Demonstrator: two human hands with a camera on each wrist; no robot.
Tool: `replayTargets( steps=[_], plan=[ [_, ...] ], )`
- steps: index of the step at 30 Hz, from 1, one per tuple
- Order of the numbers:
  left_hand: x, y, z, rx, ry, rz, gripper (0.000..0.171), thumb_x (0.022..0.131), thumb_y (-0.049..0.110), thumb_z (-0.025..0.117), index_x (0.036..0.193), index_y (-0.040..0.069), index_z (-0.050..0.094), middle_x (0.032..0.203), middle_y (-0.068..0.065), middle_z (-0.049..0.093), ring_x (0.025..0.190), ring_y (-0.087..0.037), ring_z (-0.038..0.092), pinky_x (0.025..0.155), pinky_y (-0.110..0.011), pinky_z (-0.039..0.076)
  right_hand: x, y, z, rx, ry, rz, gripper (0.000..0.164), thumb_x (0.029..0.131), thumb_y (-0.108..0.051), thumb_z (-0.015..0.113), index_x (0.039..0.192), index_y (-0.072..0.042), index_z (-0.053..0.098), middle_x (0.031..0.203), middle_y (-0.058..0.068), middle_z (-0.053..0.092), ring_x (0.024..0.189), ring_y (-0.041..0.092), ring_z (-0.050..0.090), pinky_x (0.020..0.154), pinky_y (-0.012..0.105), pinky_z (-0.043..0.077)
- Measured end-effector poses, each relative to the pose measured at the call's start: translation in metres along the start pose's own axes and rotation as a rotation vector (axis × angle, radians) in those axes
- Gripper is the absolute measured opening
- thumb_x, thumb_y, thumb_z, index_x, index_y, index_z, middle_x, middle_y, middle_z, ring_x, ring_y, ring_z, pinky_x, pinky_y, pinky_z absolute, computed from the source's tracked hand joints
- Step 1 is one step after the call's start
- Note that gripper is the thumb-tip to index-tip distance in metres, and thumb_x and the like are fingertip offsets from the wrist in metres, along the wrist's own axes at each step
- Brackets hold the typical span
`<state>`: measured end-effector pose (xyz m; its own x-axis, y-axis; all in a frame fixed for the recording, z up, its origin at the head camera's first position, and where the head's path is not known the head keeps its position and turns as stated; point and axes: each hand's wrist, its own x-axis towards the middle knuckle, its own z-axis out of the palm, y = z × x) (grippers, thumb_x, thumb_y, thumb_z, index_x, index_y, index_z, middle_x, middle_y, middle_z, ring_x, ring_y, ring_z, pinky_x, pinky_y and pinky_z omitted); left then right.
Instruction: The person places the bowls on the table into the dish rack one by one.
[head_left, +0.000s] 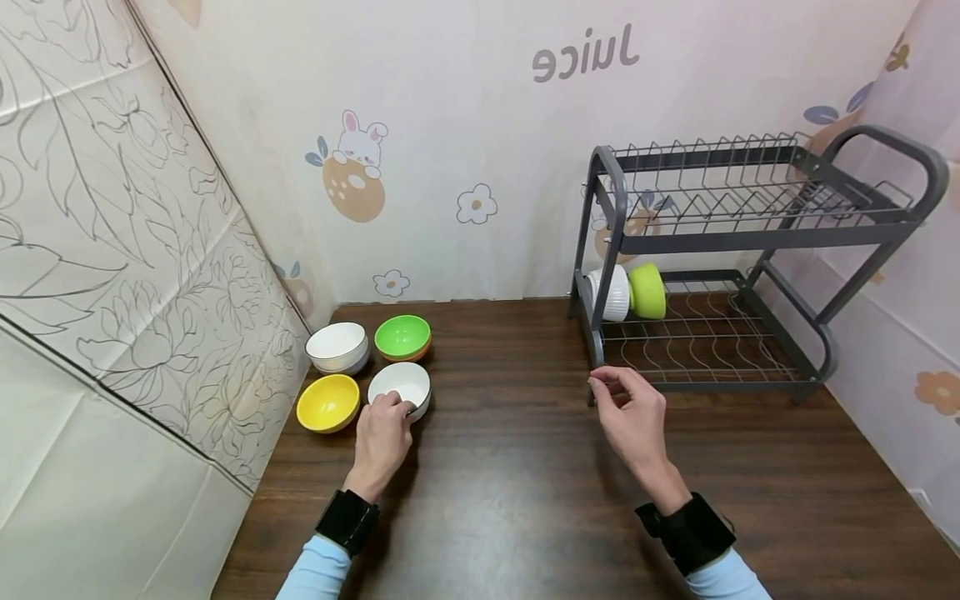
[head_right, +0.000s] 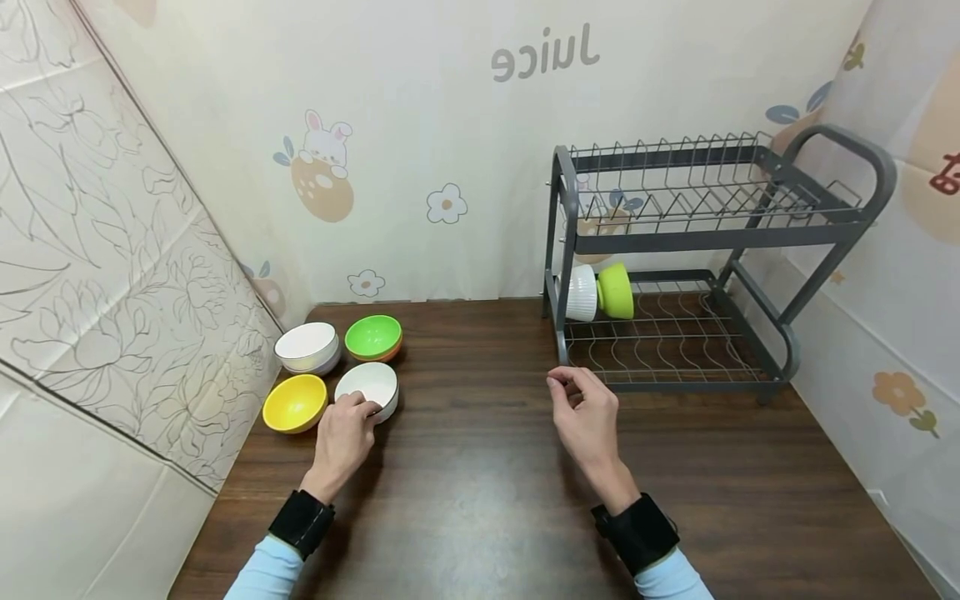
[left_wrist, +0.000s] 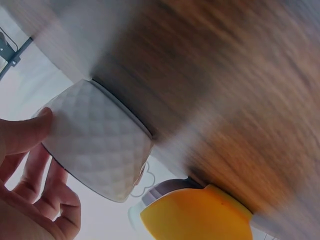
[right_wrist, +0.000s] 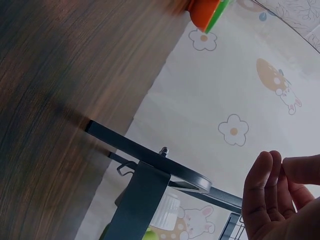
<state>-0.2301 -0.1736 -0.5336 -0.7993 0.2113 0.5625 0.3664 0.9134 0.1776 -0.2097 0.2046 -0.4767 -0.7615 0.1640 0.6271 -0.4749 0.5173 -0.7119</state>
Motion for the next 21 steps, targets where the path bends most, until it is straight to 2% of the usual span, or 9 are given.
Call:
replayTargets(
  steps=[5, 14, 21],
  plan=[
    [0.0, 0.0, 0.0, -0.005, 0.018, 0.017, 0.016, 0.076, -0.007, 0.083, 0.083, 0.006, 0.079, 0.079, -0.004, 0.056, 0.076, -0.031, 0.058, 0.064, -0.045, 0.048, 0.0, -0.001, 0.0, 0.002, 0.008, -0.012, 0.006, 0.095, 0.001, 0.076, 0.1, -0.002, 0.077, 0.092, 0.001, 0.073, 0.073, 0.013, 0.064, 0.062, 0.013, 0.047],
    [0.001, 0.007, -0.002, -0.022, 0.115, 0.082, 0.017, 0.074, -0.009, 0.08, 0.084, 0.004, 0.076, 0.079, -0.004, 0.055, 0.075, -0.03, 0.055, 0.062, -0.042, 0.044, -0.001, -0.003, -0.001, 0.002, 0.009, -0.004, 0.009, 0.095, 0.0, 0.076, 0.099, -0.007, 0.077, 0.091, 0.0, 0.073, 0.072, 0.012, 0.063, 0.061, 0.014, 0.048],
    [0.009, 0.017, -0.013, -0.03, 0.142, 0.114, 0.014, 0.077, -0.005, 0.082, 0.087, 0.004, 0.078, 0.081, -0.004, 0.055, 0.076, -0.03, 0.053, 0.063, -0.04, 0.042, -0.001, -0.003, -0.001, 0.003, 0.009, -0.006, 0.009, 0.095, 0.001, 0.076, 0.099, -0.007, 0.077, 0.091, 0.001, 0.073, 0.072, 0.012, 0.063, 0.061, 0.014, 0.048]
  ],
)
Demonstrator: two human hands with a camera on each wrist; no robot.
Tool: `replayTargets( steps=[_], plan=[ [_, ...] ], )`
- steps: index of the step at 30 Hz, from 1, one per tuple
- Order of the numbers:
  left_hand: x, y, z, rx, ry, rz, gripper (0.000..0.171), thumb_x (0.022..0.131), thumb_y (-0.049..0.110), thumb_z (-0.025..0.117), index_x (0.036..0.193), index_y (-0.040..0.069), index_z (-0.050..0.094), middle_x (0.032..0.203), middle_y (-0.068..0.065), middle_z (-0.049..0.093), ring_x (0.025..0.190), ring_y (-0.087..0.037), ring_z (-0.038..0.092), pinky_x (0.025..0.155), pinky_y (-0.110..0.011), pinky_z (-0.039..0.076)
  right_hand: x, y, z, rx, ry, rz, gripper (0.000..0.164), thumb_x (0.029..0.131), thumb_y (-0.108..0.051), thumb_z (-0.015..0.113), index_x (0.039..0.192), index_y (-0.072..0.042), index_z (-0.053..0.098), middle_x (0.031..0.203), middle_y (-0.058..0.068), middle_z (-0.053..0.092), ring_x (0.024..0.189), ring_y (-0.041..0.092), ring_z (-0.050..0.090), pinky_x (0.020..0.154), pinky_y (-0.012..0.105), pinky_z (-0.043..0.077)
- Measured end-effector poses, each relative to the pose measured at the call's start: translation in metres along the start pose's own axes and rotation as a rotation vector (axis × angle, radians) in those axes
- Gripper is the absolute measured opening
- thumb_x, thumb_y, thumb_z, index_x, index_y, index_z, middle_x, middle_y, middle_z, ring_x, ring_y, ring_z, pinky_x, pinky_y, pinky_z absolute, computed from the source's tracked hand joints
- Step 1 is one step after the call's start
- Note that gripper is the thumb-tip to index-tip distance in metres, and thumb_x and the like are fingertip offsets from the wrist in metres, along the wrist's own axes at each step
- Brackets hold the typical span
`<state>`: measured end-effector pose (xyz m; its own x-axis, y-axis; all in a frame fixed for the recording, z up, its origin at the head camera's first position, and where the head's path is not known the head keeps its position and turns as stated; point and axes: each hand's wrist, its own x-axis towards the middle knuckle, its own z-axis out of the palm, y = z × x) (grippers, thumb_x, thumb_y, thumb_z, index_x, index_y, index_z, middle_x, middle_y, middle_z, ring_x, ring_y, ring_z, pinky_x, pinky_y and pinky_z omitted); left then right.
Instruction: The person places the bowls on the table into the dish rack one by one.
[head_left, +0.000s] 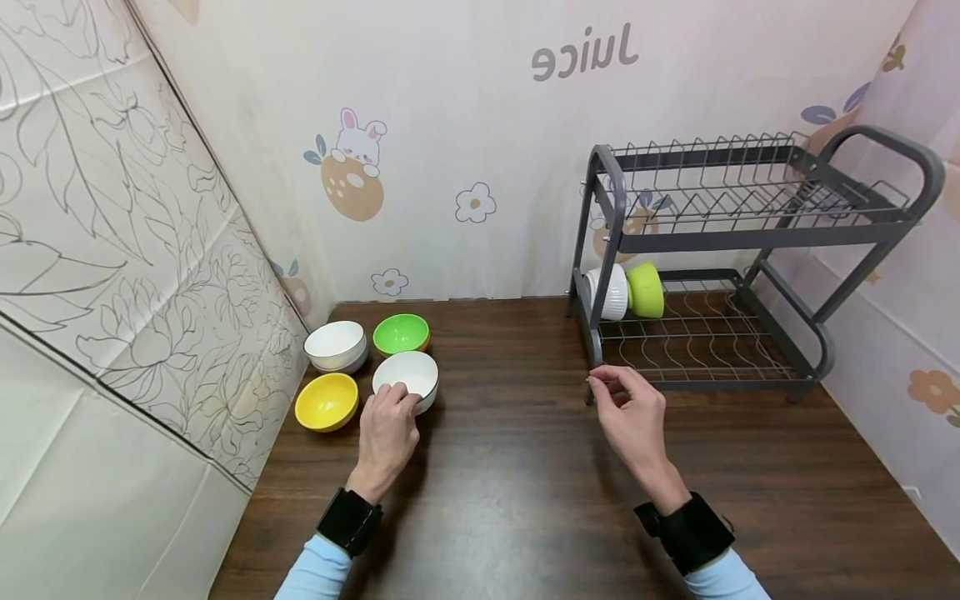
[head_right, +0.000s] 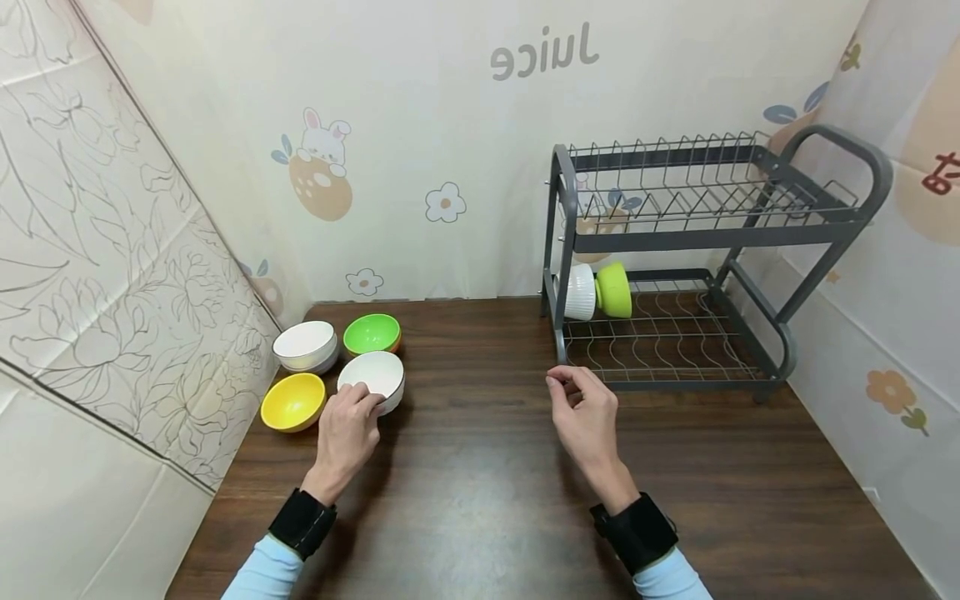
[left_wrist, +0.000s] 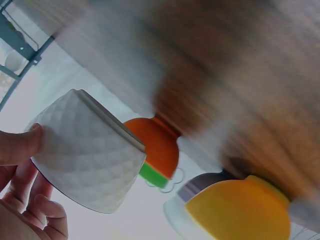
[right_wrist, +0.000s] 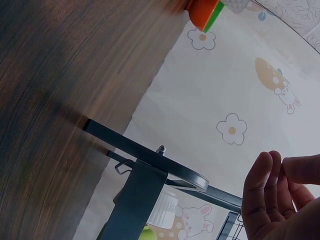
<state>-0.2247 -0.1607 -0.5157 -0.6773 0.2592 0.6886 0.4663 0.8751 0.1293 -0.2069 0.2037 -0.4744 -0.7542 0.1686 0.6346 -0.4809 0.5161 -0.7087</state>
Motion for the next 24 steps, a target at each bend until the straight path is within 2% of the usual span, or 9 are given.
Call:
replayTargets(
  steps=[7, 12, 24],
  plan=[
    [0.01, 0.01, -0.008, -0.022, 0.003, 0.016, 0.014, 0.078, -0.006, 0.082, 0.088, 0.004, 0.078, 0.081, -0.004, 0.055, 0.077, -0.031, 0.053, 0.063, -0.04, 0.042, 0.0, -0.002, -0.001, 0.0, 0.0, -0.006, 0.007, 0.095, 0.002, 0.075, 0.099, -0.003, 0.077, 0.091, 0.001, 0.073, 0.071, 0.014, 0.063, 0.061, 0.013, 0.047],
    [0.014, 0.016, -0.009, -0.034, 0.016, 0.043, 0.013, 0.08, -0.006, 0.079, 0.088, 0.004, 0.078, 0.082, -0.005, 0.055, 0.078, -0.032, 0.053, 0.063, -0.04, 0.042, 0.0, -0.003, -0.002, 0.0, -0.004, 0.005, 0.01, 0.095, 0.0, 0.076, 0.099, -0.009, 0.077, 0.092, 0.0, 0.072, 0.072, 0.013, 0.063, 0.061, 0.014, 0.048],
    [0.025, 0.029, -0.011, -0.049, 0.044, 0.104, 0.013, 0.086, -0.006, 0.069, 0.09, 0.004, 0.077, 0.083, -0.005, 0.053, 0.079, -0.03, 0.052, 0.063, -0.039, 0.041, -0.001, -0.004, -0.001, 0.009, 0.0, -0.01, 0.01, 0.095, 0.001, 0.076, 0.098, -0.008, 0.077, 0.092, 0.0, 0.072, 0.072, 0.011, 0.063, 0.061, 0.013, 0.048]
  ],
)
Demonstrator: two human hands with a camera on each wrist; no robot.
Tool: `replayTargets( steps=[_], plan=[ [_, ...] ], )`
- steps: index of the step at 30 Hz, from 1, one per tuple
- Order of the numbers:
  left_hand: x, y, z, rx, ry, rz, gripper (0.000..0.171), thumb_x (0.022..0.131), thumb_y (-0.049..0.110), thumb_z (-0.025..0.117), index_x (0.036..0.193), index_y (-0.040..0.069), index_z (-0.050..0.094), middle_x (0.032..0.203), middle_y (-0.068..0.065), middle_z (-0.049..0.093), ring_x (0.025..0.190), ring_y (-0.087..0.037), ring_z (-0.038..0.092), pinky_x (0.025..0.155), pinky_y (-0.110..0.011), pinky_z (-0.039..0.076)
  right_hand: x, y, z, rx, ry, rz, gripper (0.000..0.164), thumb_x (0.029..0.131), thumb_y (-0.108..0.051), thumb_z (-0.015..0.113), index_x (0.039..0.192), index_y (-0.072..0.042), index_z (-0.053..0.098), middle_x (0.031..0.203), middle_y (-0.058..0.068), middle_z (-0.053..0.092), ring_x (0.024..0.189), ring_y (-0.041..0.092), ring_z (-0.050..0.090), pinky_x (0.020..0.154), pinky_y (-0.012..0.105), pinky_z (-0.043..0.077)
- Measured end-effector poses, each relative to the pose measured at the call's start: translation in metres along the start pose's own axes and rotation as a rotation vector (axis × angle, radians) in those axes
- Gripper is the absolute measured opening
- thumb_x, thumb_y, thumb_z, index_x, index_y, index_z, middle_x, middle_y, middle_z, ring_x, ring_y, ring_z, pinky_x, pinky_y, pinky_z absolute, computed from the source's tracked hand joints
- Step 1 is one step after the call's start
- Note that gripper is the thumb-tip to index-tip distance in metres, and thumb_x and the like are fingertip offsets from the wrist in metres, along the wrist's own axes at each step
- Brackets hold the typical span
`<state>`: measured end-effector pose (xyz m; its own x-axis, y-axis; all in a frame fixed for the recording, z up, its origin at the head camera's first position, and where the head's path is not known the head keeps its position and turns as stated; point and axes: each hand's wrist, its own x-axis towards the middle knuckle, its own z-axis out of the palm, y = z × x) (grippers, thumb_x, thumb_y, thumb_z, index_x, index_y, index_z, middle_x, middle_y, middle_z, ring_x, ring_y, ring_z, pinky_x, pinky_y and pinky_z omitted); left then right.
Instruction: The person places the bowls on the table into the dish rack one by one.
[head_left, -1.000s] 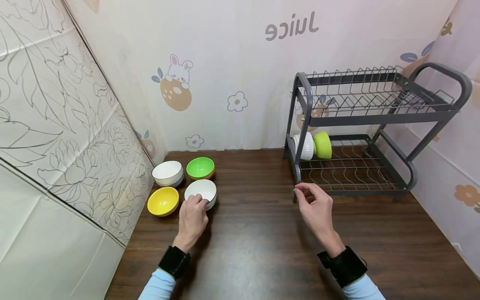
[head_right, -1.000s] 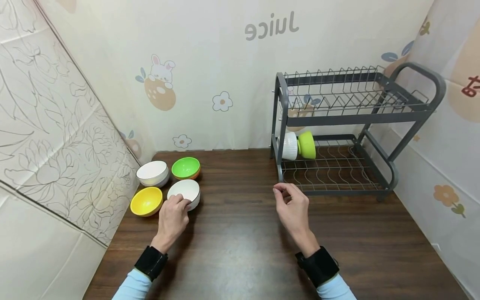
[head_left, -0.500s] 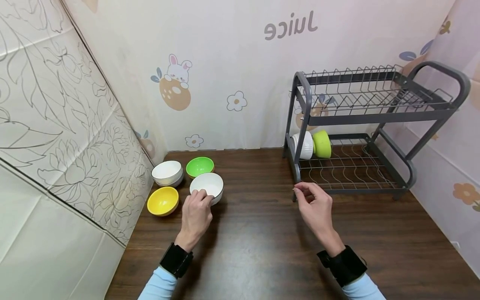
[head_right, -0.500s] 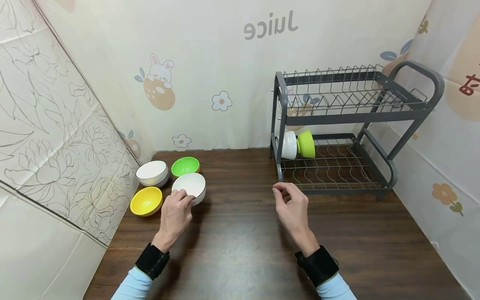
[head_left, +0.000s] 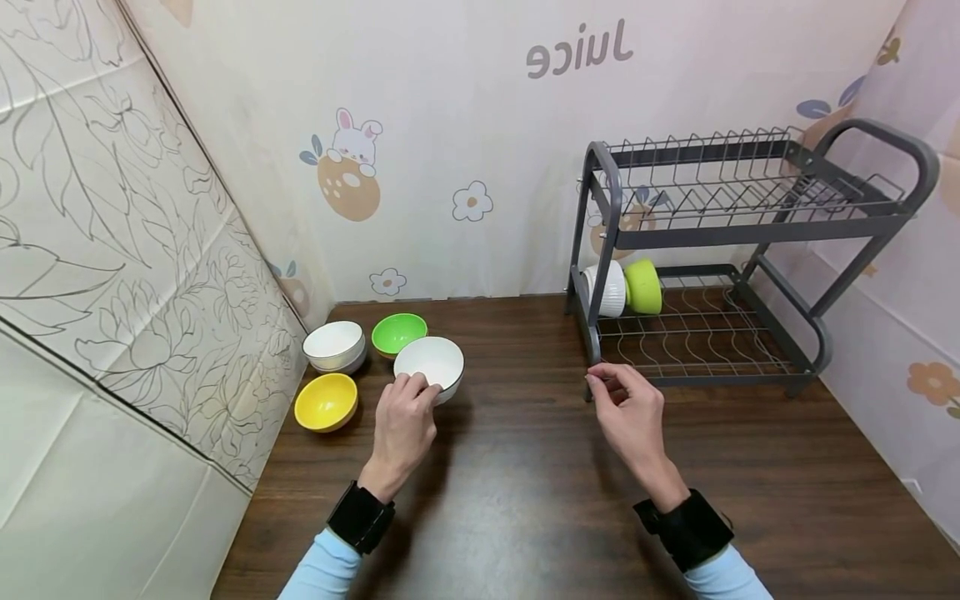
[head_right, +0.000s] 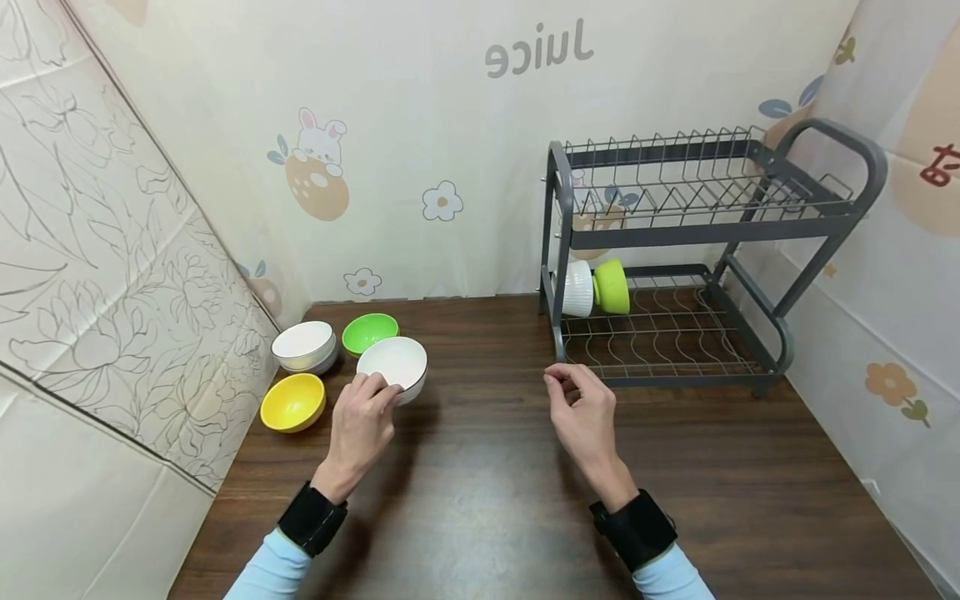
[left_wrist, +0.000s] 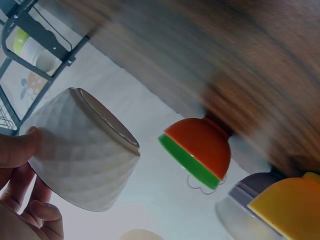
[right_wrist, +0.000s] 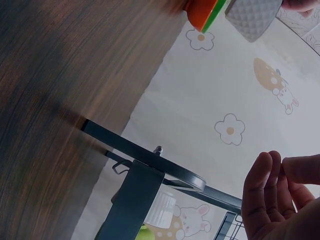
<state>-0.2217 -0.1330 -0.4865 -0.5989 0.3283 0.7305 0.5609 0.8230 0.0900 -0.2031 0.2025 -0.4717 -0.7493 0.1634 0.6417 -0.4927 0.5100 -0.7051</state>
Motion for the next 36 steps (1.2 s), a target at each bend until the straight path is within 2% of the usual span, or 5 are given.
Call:
replayTargets(
  steps=[14, 25, 36],
  plan=[
    [0.016, 0.016, 0.002, -0.023, 0.026, 0.07, 0.024, 0.081, -0.011, 0.062, 0.091, 0.003, 0.077, 0.084, -0.005, 0.054, 0.08, -0.029, 0.055, 0.062, -0.038, 0.04, -0.002, -0.001, 0.001, -0.015, -0.022, 0.013, 0.011, 0.096, 0.0, 0.075, 0.101, -0.01, 0.076, 0.093, -0.001, 0.071, 0.074, 0.011, 0.063, 0.063, 0.015, 0.048],
    [0.037, 0.036, 0.006, -0.044, 0.049, 0.141, 0.028, 0.081, -0.011, 0.056, 0.092, 0.005, 0.076, 0.087, -0.004, 0.056, 0.086, -0.029, 0.06, 0.064, -0.038, 0.044, -0.002, -0.004, 0.003, -0.02, -0.046, 0.014, 0.01, 0.097, -0.002, 0.075, 0.103, -0.01, 0.076, 0.095, 0.003, 0.072, 0.075, 0.012, 0.064, 0.063, 0.015, 0.048],
    [0.052, 0.056, 0.008, -0.031, 0.011, 0.168, 0.026, 0.086, -0.008, 0.061, 0.095, 0.008, 0.079, 0.09, -0.003, 0.058, 0.09, -0.025, 0.061, 0.066, -0.035, 0.044, -0.002, -0.006, 0.004, -0.021, -0.055, 0.002, 0.009, 0.098, -0.002, 0.074, 0.103, -0.009, 0.076, 0.095, 0.004, 0.072, 0.076, 0.012, 0.064, 0.063, 0.015, 0.048]
  ],
)
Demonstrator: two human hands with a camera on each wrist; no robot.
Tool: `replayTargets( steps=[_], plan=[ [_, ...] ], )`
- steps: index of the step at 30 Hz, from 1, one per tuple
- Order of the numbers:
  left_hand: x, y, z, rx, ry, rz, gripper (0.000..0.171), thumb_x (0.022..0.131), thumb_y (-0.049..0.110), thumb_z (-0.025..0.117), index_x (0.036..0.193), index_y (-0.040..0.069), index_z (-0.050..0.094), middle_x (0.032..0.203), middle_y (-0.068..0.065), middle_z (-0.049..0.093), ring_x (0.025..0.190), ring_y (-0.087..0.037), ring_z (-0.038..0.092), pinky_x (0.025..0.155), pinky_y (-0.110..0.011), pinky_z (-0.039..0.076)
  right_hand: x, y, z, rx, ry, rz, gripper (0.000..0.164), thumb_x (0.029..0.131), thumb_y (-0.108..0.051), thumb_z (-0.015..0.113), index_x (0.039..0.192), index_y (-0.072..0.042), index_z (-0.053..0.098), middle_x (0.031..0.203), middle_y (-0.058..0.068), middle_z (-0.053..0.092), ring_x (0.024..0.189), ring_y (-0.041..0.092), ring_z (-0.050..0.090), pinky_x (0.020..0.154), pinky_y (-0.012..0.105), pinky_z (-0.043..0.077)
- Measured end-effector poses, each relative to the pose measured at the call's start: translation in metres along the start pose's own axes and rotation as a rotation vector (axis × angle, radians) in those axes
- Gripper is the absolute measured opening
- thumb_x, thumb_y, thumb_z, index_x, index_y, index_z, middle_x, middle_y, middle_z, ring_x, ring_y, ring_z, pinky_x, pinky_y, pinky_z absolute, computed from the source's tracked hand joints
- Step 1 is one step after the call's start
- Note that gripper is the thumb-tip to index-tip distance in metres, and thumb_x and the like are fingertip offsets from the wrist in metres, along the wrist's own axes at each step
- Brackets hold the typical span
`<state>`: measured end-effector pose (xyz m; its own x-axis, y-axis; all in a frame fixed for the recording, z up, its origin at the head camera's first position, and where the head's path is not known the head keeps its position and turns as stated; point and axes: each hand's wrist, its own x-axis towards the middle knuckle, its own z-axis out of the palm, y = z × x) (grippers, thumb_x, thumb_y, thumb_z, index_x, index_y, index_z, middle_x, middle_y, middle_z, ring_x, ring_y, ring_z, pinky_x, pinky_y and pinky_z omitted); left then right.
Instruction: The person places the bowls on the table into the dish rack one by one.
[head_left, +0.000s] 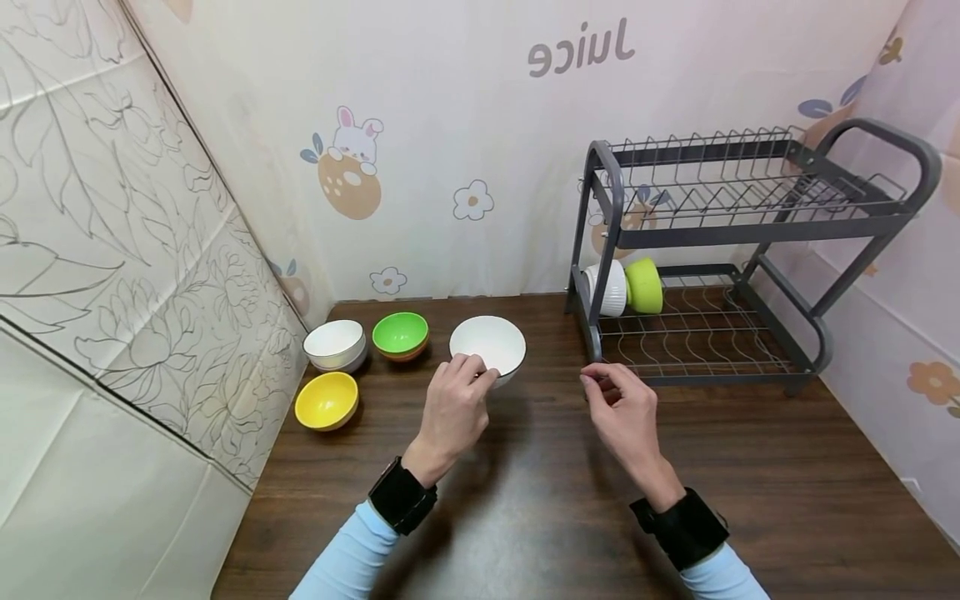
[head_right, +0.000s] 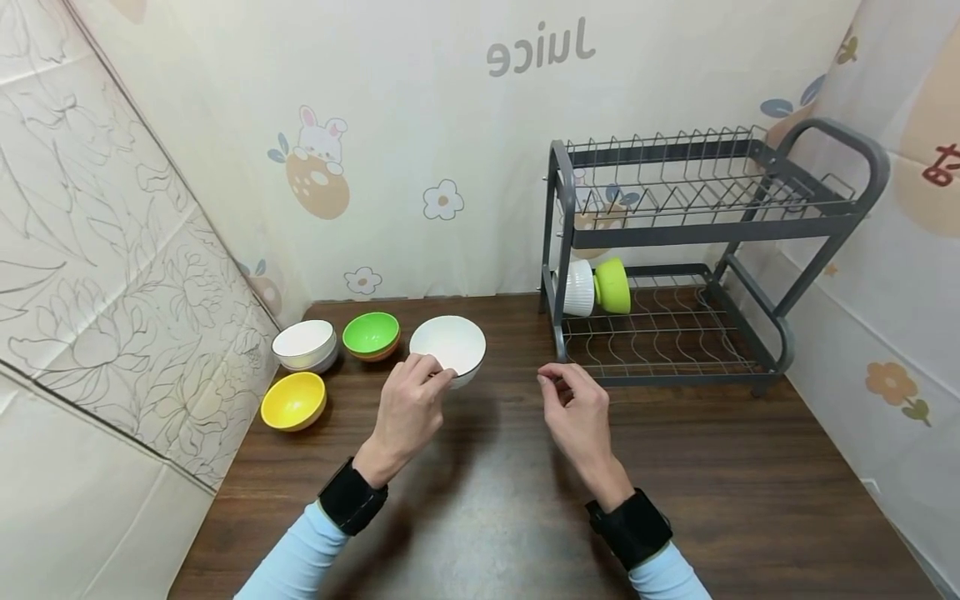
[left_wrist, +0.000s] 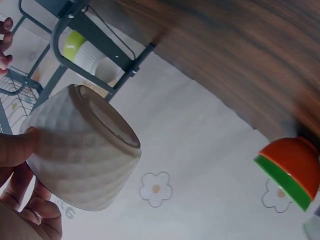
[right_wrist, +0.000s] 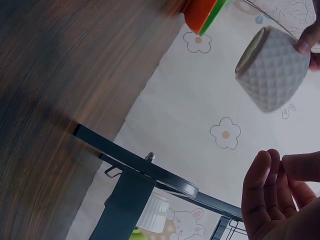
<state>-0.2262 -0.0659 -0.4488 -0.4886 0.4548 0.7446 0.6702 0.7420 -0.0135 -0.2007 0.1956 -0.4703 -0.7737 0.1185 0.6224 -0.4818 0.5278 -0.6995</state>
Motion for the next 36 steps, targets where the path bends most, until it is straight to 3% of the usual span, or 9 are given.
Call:
replayTargets(
  steps=[15, 20, 28, 36],
  plan=[
    [0.019, 0.014, 0.003, -0.016, -0.007, 0.034, 0.023, 0.088, -0.006, 0.066, 0.097, 0.01, 0.08, 0.092, -0.002, 0.058, 0.092, -0.024, 0.06, 0.068, -0.034, 0.044, 0.002, 0.002, 0.002, 0.016, 0.011, -0.058, 0.015, 0.094, 0.003, 0.076, 0.103, -0.009, 0.076, 0.096, 0.003, 0.071, 0.076, 0.011, 0.064, 0.063, 0.016, 0.05],
    [0.022, 0.019, 0.005, -0.03, -0.019, 0.041, 0.025, 0.086, -0.007, 0.066, 0.098, 0.01, 0.08, 0.091, -0.002, 0.057, 0.093, -0.024, 0.059, 0.069, -0.033, 0.043, 0.002, -0.001, 0.003, 0.021, -0.003, -0.139, 0.021, 0.091, 0.009, 0.076, 0.108, -0.004, 0.076, 0.106, 0.006, 0.07, 0.077, 0.012, 0.064, 0.065, 0.014, 0.049],
    [0.028, 0.027, 0.007, -0.028, -0.025, 0.059, 0.023, 0.087, -0.006, 0.069, 0.098, 0.011, 0.081, 0.091, -0.001, 0.059, 0.092, -0.022, 0.06, 0.069, -0.032, 0.044, 0.004, -0.007, 0.004, -0.023, -0.091, -0.286, 0.043, 0.083, 0.012, 0.082, 0.122, -0.003, 0.073, 0.127, 0.013, 0.064, 0.076, 0.011, 0.06, 0.063, 0.013, 0.048],
    [0.035, 0.036, 0.011, -0.018, -0.031, 0.098, 0.024, 0.088, -0.005, 0.068, 0.098, 0.012, 0.081, 0.091, 0.0, 0.058, 0.091, -0.021, 0.059, 0.069, -0.031, 0.043, 0.004, -0.007, 0.005, -0.056, -0.141, -0.312, 0.047, 0.082, 0.013, 0.083, 0.125, -0.003, 0.072, 0.133, 0.014, 0.062, 0.076, 0.011, 0.059, 0.062, 0.016, 0.048]
  ],
)
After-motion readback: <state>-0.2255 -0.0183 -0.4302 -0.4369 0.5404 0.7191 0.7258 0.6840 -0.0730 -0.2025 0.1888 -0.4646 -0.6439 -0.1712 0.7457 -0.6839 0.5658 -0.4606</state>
